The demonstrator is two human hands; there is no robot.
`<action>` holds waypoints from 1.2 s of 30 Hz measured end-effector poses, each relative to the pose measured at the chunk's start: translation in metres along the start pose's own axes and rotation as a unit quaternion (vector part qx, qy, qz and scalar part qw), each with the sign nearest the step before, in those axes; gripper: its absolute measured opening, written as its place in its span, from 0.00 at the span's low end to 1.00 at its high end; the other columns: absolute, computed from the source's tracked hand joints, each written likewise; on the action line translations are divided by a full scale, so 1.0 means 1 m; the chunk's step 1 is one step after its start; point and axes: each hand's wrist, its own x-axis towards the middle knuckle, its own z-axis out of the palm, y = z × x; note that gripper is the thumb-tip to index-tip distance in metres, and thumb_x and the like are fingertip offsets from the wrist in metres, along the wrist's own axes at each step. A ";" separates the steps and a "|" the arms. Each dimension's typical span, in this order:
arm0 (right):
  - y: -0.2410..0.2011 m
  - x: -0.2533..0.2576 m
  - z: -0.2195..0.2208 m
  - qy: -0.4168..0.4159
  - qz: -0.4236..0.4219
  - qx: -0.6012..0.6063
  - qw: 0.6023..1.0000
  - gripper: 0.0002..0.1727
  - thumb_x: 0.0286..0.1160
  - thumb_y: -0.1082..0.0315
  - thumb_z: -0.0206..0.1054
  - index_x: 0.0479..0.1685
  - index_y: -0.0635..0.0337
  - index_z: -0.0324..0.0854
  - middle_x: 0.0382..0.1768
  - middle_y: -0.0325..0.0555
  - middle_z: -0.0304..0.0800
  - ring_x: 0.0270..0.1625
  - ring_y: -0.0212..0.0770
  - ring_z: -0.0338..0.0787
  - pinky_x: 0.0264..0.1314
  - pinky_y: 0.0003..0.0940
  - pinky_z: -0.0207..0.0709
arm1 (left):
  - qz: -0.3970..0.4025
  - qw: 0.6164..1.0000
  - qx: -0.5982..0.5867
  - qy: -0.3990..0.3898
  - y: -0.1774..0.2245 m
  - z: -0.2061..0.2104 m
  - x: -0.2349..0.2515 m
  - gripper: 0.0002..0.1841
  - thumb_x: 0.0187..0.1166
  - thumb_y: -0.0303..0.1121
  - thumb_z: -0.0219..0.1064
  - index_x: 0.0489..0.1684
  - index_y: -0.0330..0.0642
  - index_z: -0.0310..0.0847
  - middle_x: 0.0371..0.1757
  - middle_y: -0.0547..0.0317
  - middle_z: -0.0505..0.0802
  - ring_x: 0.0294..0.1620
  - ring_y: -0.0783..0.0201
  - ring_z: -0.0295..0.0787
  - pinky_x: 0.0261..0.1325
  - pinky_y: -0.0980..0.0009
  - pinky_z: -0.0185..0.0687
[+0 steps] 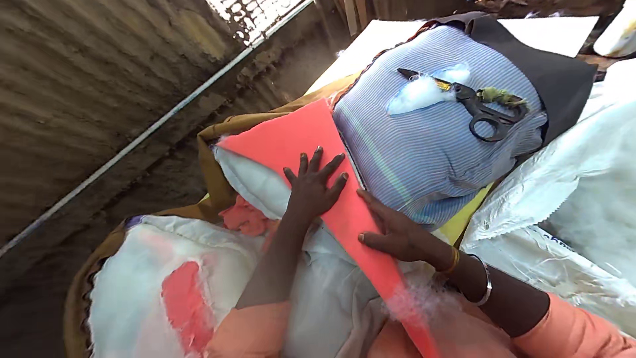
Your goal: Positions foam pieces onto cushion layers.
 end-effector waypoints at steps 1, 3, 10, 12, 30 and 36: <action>0.000 -0.003 -0.001 -0.003 -0.007 0.019 1.000 0.49 0.79 0.53 0.69 0.98 0.40 0.43 0.85 0.40 0.71 0.71 0.35 0.86 0.70 0.44 0.85 | -0.006 1.000 0.001 -0.003 0.001 -0.001 0.001 0.32 0.79 0.75 0.38 0.85 0.92 0.62 0.95 0.58 0.60 0.95 0.37 0.43 0.79 0.16 0.32; -0.006 -0.013 -0.010 -0.039 -0.030 0.054 0.997 0.46 0.81 0.54 0.69 0.97 0.39 0.47 0.92 0.40 0.58 0.84 0.37 0.74 0.79 0.44 0.79 | -0.014 1.000 0.002 -0.014 0.003 -0.004 0.003 0.32 0.79 0.75 0.38 0.85 0.93 0.62 0.95 0.58 0.59 0.96 0.38 0.43 0.79 0.15 0.31; -0.030 -0.034 -0.052 -0.249 -0.075 -0.199 0.945 0.59 0.49 0.55 0.86 0.92 0.25 0.58 0.96 0.55 0.28 0.71 0.46 0.82 0.56 0.44 0.87 | -0.030 0.999 -0.001 -0.039 0.008 -0.005 0.005 0.32 0.79 0.75 0.37 0.86 0.95 0.59 0.97 0.62 0.55 0.97 0.39 0.39 0.78 0.13 0.26; -0.044 -0.031 -0.045 -0.202 -0.082 -0.355 0.909 0.56 0.45 0.41 0.88 0.86 0.16 0.65 0.96 0.54 0.34 0.74 0.50 0.82 0.54 0.48 0.87 | -0.034 0.999 -0.006 -0.038 0.009 -0.005 0.005 0.32 0.80 0.74 0.37 0.85 0.95 0.59 0.97 0.62 0.55 0.97 0.39 0.38 0.78 0.13 0.26; -0.039 0.055 0.041 -0.108 -0.264 -0.535 0.795 0.47 0.46 0.14 0.65 0.50 0.46 0.84 0.47 0.37 0.90 0.64 0.46 0.85 0.77 0.56 0.69 | -0.002 0.992 -0.015 -0.123 -0.006 -0.032 0.031 0.44 0.67 0.80 0.57 0.89 0.79 0.63 0.92 0.58 0.63 0.85 0.36 0.62 0.60 0.28 0.74; -0.035 0.060 0.063 0.042 -0.198 -0.530 0.823 0.44 0.48 0.21 0.73 0.51 0.51 0.83 0.44 0.45 0.84 0.48 0.50 0.85 0.48 0.46 0.80 | 0.039 0.980 0.003 -0.196 -0.015 -0.055 0.045 0.46 0.67 0.78 0.61 0.90 0.77 0.62 0.91 0.54 0.63 0.85 0.36 0.61 0.67 0.30 0.72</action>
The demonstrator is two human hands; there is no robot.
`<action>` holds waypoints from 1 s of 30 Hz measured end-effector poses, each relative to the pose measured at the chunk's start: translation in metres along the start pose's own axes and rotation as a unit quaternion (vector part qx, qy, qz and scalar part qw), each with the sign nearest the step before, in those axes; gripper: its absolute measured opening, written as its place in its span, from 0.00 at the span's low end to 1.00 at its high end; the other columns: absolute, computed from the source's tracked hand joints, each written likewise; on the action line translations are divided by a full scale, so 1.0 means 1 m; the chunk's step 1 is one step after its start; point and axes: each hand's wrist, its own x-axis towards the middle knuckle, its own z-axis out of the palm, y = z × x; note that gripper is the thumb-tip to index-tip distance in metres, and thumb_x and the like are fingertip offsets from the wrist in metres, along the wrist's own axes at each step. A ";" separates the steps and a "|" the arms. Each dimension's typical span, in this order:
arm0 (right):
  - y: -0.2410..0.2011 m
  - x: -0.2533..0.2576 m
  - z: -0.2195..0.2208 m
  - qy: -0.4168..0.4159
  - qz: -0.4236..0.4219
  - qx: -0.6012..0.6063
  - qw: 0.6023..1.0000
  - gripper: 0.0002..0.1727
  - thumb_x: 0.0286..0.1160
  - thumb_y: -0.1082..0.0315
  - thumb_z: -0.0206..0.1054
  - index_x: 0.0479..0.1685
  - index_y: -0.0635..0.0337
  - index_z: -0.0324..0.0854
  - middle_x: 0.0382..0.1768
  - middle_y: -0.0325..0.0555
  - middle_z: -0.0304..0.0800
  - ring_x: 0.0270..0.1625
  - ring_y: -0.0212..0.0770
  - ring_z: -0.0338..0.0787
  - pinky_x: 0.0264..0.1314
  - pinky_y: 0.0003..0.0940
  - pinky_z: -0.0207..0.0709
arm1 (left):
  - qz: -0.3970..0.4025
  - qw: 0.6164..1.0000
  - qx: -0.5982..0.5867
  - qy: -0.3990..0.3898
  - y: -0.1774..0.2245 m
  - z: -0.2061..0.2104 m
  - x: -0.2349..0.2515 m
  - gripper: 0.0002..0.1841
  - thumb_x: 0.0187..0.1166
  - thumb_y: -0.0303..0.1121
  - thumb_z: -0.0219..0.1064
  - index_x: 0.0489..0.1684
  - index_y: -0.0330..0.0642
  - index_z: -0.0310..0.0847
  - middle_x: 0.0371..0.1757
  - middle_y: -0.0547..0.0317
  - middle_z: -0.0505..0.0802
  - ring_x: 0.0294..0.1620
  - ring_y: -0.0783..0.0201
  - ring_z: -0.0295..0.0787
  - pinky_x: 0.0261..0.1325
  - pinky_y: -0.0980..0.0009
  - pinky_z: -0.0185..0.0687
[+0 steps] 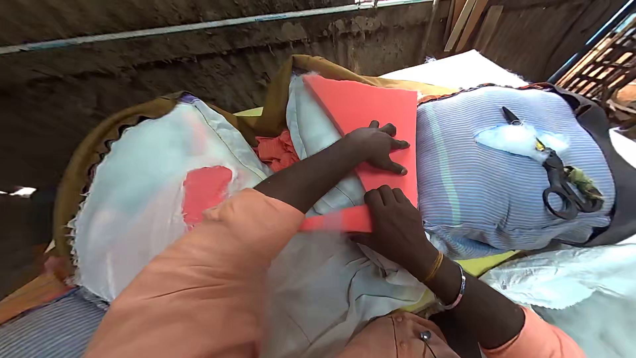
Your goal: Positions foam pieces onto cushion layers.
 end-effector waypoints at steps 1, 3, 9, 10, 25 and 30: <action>-0.001 0.001 0.001 -0.002 0.015 0.004 1.000 0.44 0.48 0.21 0.72 0.54 0.49 0.83 0.47 0.46 0.84 0.50 0.50 0.85 0.48 0.46 0.81 | 0.006 1.000 -0.009 -0.011 -0.003 -0.004 -0.002 0.46 0.67 0.79 0.60 0.90 0.76 0.62 0.92 0.55 0.63 0.86 0.37 0.61 0.71 0.30 0.69; -0.001 0.001 0.002 -0.012 0.032 0.012 0.999 0.42 0.51 0.22 0.71 0.55 0.47 0.83 0.53 0.47 0.84 0.56 0.52 0.84 0.51 0.48 0.81 | 0.027 0.998 -0.049 -0.028 -0.013 -0.013 -0.009 0.45 0.70 0.78 0.58 0.90 0.71 0.65 0.93 0.56 0.63 0.89 0.41 0.59 0.79 0.31 0.62; 0.006 -0.004 0.010 0.004 0.051 0.012 0.999 0.39 0.63 0.20 0.60 0.44 0.48 0.84 0.51 0.47 0.84 0.56 0.54 0.83 0.55 0.53 0.76 | 0.120 0.973 -0.191 -0.041 -0.025 -0.015 -0.089 0.41 0.77 0.62 0.67 0.91 0.59 0.62 0.84 0.58 0.78 0.83 0.58 0.74 0.84 0.47 0.68; 0.007 -0.004 0.011 0.008 0.055 0.017 0.998 0.40 0.64 0.20 0.59 0.44 0.50 0.84 0.52 0.48 0.85 0.57 0.54 0.84 0.56 0.53 0.77 | 0.117 0.976 -0.175 -0.058 -0.022 -0.010 -0.110 0.46 0.70 0.62 0.73 0.92 0.60 0.62 0.81 0.60 0.81 0.79 0.59 0.78 0.81 0.48 0.73; 0.032 -0.017 0.002 -0.086 0.059 0.002 0.995 0.72 0.55 0.10 0.49 0.96 0.58 0.48 0.94 0.55 0.51 0.96 0.53 0.48 0.94 0.60 0.41 | 0.060 0.990 0.051 0.113 -0.037 0.063 -0.151 0.20 0.70 0.31 0.75 0.60 0.64 0.90 0.54 0.65 0.95 0.56 0.52 0.90 0.56 0.45 0.80; 0.021 -0.014 0.009 -0.074 0.071 -0.022 0.995 0.63 0.64 0.14 0.46 0.97 0.49 0.47 0.94 0.56 0.49 0.96 0.53 0.48 0.92 0.62 0.42 | 0.046 0.982 0.090 0.159 -0.033 0.073 -0.116 0.19 0.75 0.25 0.67 0.53 0.65 0.92 0.52 0.68 0.95 0.58 0.55 0.89 0.64 0.47 0.74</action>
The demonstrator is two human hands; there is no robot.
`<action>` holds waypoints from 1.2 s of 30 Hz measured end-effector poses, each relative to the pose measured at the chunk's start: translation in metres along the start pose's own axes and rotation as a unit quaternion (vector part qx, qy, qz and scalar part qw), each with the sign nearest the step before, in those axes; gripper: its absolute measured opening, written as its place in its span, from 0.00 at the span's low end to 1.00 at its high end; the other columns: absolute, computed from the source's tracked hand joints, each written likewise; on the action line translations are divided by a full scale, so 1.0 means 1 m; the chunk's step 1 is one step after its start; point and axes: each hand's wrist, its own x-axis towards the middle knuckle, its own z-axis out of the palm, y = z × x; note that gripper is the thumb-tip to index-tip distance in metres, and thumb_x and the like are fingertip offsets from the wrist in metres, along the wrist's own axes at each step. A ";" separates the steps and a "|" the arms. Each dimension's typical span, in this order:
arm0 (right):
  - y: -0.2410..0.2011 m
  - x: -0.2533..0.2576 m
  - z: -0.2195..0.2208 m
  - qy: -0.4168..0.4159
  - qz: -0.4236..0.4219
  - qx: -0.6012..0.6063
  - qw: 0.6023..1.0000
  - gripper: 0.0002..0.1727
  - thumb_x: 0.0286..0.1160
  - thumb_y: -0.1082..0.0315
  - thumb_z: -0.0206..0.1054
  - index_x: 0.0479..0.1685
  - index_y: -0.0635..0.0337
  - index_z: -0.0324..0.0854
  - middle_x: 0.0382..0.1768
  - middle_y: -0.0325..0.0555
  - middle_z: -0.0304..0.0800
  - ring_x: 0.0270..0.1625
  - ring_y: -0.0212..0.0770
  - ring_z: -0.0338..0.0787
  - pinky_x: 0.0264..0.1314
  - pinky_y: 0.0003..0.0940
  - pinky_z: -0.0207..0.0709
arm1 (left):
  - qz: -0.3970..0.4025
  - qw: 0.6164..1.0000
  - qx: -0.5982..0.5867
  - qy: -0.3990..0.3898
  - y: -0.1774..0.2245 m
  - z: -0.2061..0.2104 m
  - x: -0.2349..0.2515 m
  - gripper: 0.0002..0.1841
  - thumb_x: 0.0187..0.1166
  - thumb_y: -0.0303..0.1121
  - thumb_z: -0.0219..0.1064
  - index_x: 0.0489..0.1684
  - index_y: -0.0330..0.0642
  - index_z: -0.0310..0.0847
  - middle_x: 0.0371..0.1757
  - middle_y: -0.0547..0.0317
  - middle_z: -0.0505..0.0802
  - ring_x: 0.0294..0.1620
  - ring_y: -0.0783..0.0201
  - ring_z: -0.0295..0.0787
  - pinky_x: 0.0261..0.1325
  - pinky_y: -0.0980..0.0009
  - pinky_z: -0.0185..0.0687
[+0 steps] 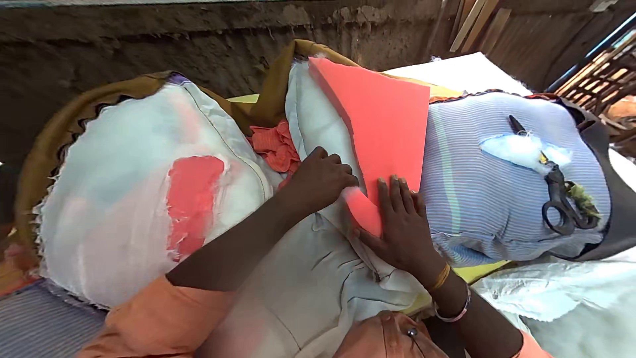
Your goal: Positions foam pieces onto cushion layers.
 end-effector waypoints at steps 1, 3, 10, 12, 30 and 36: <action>0.000 0.000 -0.001 -0.004 -0.006 0.006 1.000 0.61 0.64 0.14 0.45 0.97 0.44 0.48 0.94 0.56 0.49 0.96 0.55 0.47 0.92 0.63 0.42 | -0.001 1.000 0.002 0.001 0.001 0.003 0.003 0.19 0.76 0.24 0.66 0.52 0.64 0.93 0.51 0.68 0.95 0.57 0.55 0.88 0.65 0.47 0.73; 0.006 -0.001 -0.002 -0.003 -0.037 0.044 0.998 0.57 0.67 0.17 0.47 0.96 0.40 0.51 0.94 0.57 0.51 0.96 0.58 0.46 0.91 0.67 0.40 | -0.002 1.000 -0.003 -0.023 0.001 0.006 0.006 0.18 0.76 0.23 0.65 0.51 0.63 0.93 0.52 0.67 0.95 0.58 0.56 0.88 0.67 0.48 0.72; 0.040 -0.010 -0.002 0.024 -0.191 0.174 0.966 0.29 0.75 0.34 0.61 0.53 0.50 0.83 0.88 0.47 0.66 0.95 0.62 0.47 0.91 0.76 0.30 | -0.021 0.979 -0.071 -0.189 -0.005 -0.003 -0.020 0.14 0.70 0.31 0.74 0.53 0.54 0.92 0.53 0.57 0.95 0.59 0.48 0.89 0.62 0.41 0.79; 0.046 -0.013 -0.003 0.017 -0.224 0.179 0.958 0.24 0.76 0.36 0.64 0.47 0.45 0.89 0.84 0.38 0.74 0.95 0.62 0.49 0.90 0.77 0.28 | -0.042 0.959 -0.109 -0.259 0.000 -0.014 -0.027 0.13 0.71 0.37 0.77 0.52 0.52 0.92 0.51 0.54 0.94 0.57 0.46 0.90 0.58 0.38 0.82; 0.048 -0.014 0.002 0.026 -0.202 0.175 0.963 0.35 0.56 0.30 0.78 0.58 0.44 0.87 0.78 0.31 0.82 0.93 0.59 0.57 0.93 0.75 0.36 | -0.099 0.895 -0.357 -0.247 0.071 -0.010 -0.035 0.47 0.64 0.65 0.77 0.81 0.49 0.66 0.47 0.56 0.93 0.48 0.58 0.92 0.53 0.49 0.87; 0.058 -0.010 -0.017 -0.076 -0.185 0.201 0.959 0.60 0.44 0.24 0.80 0.84 0.45 0.69 0.88 0.32 0.67 0.96 0.46 0.48 0.96 0.66 0.32 | -0.246 0.791 -0.539 -0.151 0.094 0.013 -0.035 0.37 0.71 0.64 0.73 0.68 0.47 0.65 0.41 0.58 0.89 0.37 0.63 0.91 0.46 0.59 0.90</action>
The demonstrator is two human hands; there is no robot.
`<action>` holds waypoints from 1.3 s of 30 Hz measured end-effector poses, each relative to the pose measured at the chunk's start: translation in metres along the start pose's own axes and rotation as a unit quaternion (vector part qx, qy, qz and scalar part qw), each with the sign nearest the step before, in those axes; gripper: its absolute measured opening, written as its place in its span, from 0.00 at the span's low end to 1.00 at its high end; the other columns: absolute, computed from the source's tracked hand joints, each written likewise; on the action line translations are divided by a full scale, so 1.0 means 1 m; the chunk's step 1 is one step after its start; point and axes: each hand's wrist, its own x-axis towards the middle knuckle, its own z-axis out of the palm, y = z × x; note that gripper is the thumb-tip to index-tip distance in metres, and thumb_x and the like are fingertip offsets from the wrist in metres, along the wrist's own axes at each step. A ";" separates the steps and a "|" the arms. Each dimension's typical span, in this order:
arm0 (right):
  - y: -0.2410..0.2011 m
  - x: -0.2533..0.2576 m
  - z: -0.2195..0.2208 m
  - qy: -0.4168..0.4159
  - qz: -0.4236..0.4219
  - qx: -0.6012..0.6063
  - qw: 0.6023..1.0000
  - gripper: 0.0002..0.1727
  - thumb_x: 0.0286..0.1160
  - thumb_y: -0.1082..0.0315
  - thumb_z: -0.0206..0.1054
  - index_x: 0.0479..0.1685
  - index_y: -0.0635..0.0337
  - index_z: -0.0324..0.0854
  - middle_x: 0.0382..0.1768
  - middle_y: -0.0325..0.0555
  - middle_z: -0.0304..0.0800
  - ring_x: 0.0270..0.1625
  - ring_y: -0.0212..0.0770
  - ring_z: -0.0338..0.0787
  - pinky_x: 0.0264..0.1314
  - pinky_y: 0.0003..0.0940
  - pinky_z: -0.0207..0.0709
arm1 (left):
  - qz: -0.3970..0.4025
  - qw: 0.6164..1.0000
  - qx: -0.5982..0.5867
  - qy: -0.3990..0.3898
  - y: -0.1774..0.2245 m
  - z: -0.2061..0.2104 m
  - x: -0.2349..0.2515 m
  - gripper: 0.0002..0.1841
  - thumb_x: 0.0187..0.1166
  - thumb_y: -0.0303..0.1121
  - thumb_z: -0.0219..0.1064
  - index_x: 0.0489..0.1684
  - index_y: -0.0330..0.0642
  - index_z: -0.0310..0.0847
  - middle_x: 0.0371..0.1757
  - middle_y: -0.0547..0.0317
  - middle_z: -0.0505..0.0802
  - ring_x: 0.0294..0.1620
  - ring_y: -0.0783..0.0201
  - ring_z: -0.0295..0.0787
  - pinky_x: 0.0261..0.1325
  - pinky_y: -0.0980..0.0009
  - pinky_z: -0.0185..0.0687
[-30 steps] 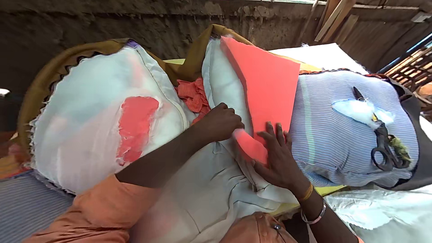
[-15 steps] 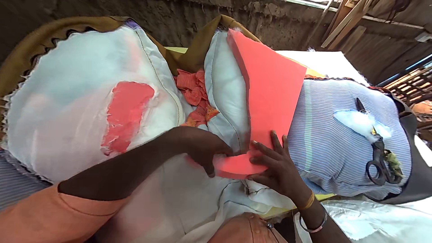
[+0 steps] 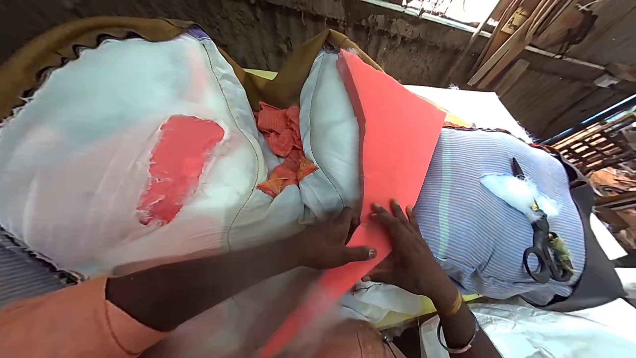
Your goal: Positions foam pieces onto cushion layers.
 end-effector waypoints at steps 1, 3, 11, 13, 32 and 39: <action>0.000 0.001 -0.010 -0.039 -0.002 0.008 0.999 0.59 0.46 0.22 0.77 0.85 0.43 0.69 0.89 0.31 0.65 0.97 0.45 0.47 0.96 0.67 0.32 | 0.001 0.999 -0.038 0.015 0.000 0.005 0.000 0.34 0.73 0.59 0.75 0.66 0.47 0.64 0.42 0.55 0.89 0.35 0.63 0.91 0.43 0.60 0.90; 0.000 0.010 -0.034 -0.114 -0.012 0.013 0.993 0.45 0.64 0.24 0.67 0.80 0.37 0.76 0.88 0.28 0.67 0.96 0.43 0.50 0.94 0.69 0.35 | 0.011 0.995 -0.087 0.047 0.003 0.015 -0.004 0.30 0.74 0.52 0.76 0.63 0.44 0.67 0.51 0.52 0.85 0.34 0.64 0.88 0.42 0.63 0.89; 0.018 0.107 -0.041 -0.131 -0.179 -0.168 0.960 0.18 0.84 0.43 0.56 0.62 0.23 0.88 0.85 0.30 0.73 0.93 0.54 0.57 0.88 0.77 0.40 | -0.016 0.951 -0.234 0.200 0.009 0.054 -0.015 0.37 0.69 0.43 0.82 0.74 0.42 0.66 0.59 0.51 0.86 0.49 0.60 0.90 0.54 0.59 0.90; 0.029 0.123 -0.033 -0.172 -0.211 -0.153 0.950 0.18 0.80 0.41 0.56 0.52 0.27 0.91 0.86 0.27 0.72 0.96 0.54 0.48 0.89 0.79 0.28 | -0.014 0.939 -0.235 0.249 0.008 0.060 -0.010 0.29 0.75 0.46 0.78 0.67 0.39 0.73 0.55 0.49 0.88 0.47 0.59 0.91 0.53 0.57 0.90; 0.060 0.106 0.004 -0.093 -0.287 -0.084 0.950 0.17 0.82 0.49 0.54 0.46 0.39 0.90 0.64 0.24 0.91 0.93 0.48 0.57 0.87 0.80 0.21 | -0.085 0.869 -0.099 0.478 0.052 0.141 0.014 0.11 0.89 0.40 0.60 0.52 0.42 0.81 0.34 0.55 0.87 0.34 0.58 0.86 0.42 0.55 0.84; 0.060 0.107 0.010 -0.095 -0.263 -0.088 0.956 0.19 0.84 0.50 0.52 0.52 0.41 0.89 0.65 0.28 0.90 0.93 0.47 0.57 0.88 0.78 0.20 | -0.079 0.872 -0.047 0.481 0.085 0.177 0.011 0.12 0.89 0.39 0.59 0.54 0.41 0.81 0.38 0.52 0.89 0.36 0.56 0.88 0.44 0.53 0.87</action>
